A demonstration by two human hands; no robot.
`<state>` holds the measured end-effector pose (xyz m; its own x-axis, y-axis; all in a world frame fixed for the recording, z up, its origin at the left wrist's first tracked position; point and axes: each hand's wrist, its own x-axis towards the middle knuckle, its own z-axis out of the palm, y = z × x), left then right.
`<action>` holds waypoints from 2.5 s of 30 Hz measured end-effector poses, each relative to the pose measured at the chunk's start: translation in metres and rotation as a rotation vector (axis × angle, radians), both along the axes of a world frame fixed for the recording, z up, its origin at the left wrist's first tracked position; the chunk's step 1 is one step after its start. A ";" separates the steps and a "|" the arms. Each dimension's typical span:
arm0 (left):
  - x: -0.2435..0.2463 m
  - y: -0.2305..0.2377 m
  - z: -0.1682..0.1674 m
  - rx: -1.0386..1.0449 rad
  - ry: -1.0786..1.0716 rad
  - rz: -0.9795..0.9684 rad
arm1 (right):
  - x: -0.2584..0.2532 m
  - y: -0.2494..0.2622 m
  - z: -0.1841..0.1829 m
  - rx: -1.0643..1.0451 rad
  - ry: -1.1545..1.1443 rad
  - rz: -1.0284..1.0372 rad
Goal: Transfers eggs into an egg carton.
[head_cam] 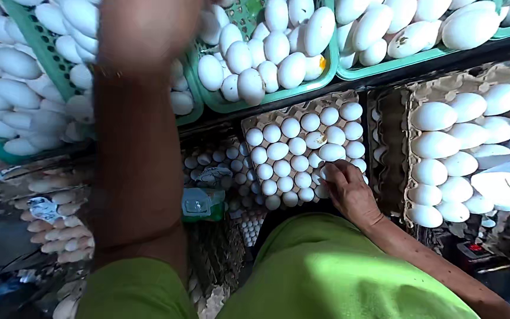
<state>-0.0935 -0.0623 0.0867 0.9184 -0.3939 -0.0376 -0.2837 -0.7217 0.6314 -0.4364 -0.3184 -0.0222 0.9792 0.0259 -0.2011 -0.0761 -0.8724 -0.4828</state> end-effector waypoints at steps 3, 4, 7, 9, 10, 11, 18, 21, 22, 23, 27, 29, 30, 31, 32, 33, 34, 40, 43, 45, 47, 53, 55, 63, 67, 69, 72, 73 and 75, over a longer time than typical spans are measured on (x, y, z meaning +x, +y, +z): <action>-0.079 -0.032 0.034 -0.298 0.204 -0.039 | -0.001 -0.001 0.003 0.010 -0.027 -0.003; -0.099 -0.031 0.028 -0.347 0.243 -0.113 | -0.002 -0.001 0.004 0.010 -0.034 -0.003; -0.162 -0.026 0.002 -0.249 0.312 -0.202 | -0.006 -0.003 0.006 0.022 -0.040 0.004; -0.195 -0.030 -0.024 -0.158 0.309 -0.210 | -0.008 -0.003 0.007 0.029 -0.065 0.011; -0.208 -0.033 -0.037 -0.145 0.311 -0.207 | -0.009 -0.004 0.008 0.038 -0.081 0.014; -0.218 -0.037 -0.049 -0.124 0.318 -0.201 | -0.009 -0.004 0.008 0.045 -0.100 0.014; -0.250 -0.075 -0.072 0.267 0.434 -0.156 | -0.004 -0.003 0.018 0.045 -0.161 0.035; -0.253 -0.087 -0.074 0.331 0.463 -0.108 | 0.001 0.000 0.021 0.040 -0.167 0.040; -0.253 -0.090 -0.074 0.347 0.469 -0.095 | 0.003 0.001 0.022 0.043 -0.167 0.044; -0.253 -0.093 -0.074 0.363 0.475 -0.082 | 0.006 0.002 0.022 0.045 -0.161 0.050; -0.252 -0.103 -0.077 0.392 0.505 -0.046 | 0.018 0.008 0.023 0.046 -0.092 0.091; -0.252 -0.105 -0.080 0.397 0.498 -0.040 | 0.024 0.012 0.022 0.021 -0.070 0.114; -0.252 -0.105 -0.082 0.386 0.486 -0.034 | 0.026 0.013 0.021 0.007 -0.060 0.125; -0.253 -0.103 -0.083 0.366 0.473 -0.026 | 0.028 0.014 0.020 -0.004 -0.055 0.135; -0.255 -0.101 -0.084 0.335 0.466 -0.015 | 0.029 0.014 0.018 -0.013 -0.056 0.145; -0.257 -0.098 -0.084 0.300 0.468 -0.001 | 0.029 0.014 0.017 -0.018 -0.057 0.150; -0.259 -0.094 -0.084 0.268 0.472 0.008 | 0.030 0.015 0.016 -0.020 -0.052 0.151; -0.275 -0.067 -0.103 0.115 0.320 -0.028 | 0.035 0.018 0.013 0.006 0.001 0.161; -0.282 -0.061 -0.115 0.134 0.196 -0.091 | 0.031 0.022 0.009 0.021 0.013 0.111; -0.288 -0.060 -0.124 0.083 0.124 -0.107 | 0.030 0.022 0.015 0.076 0.052 0.063; -0.297 -0.061 -0.128 0.060 0.104 -0.112 | 0.029 0.023 0.022 0.112 0.047 0.061; -0.323 -0.068 -0.141 0.203 0.036 -0.045 | 0.000 0.018 0.026 0.274 -0.170 0.176; -0.328 -0.075 -0.149 0.194 -0.048 0.010 | -0.013 0.014 0.030 0.293 -0.116 0.190; -0.327 -0.101 -0.143 0.077 -0.007 0.193 | -0.083 -0.060 0.043 0.441 -0.128 0.295; -0.338 -0.113 -0.139 0.093 -0.053 0.310 | -0.134 -0.113 0.043 0.426 0.000 0.326; -0.347 -0.116 -0.140 0.102 -0.105 0.393 | -0.154 -0.138 0.040 0.390 0.050 0.299; -0.372 -0.117 -0.137 0.144 -0.130 0.467 | -0.173 -0.172 0.032 0.369 0.114 0.283; -0.386 -0.116 -0.139 0.150 -0.156 0.472 | -0.177 -0.181 0.028 0.353 0.094 0.288; -0.424 -0.111 -0.145 0.155 -0.180 0.487 | -0.183 -0.193 0.026 0.317 0.084 0.310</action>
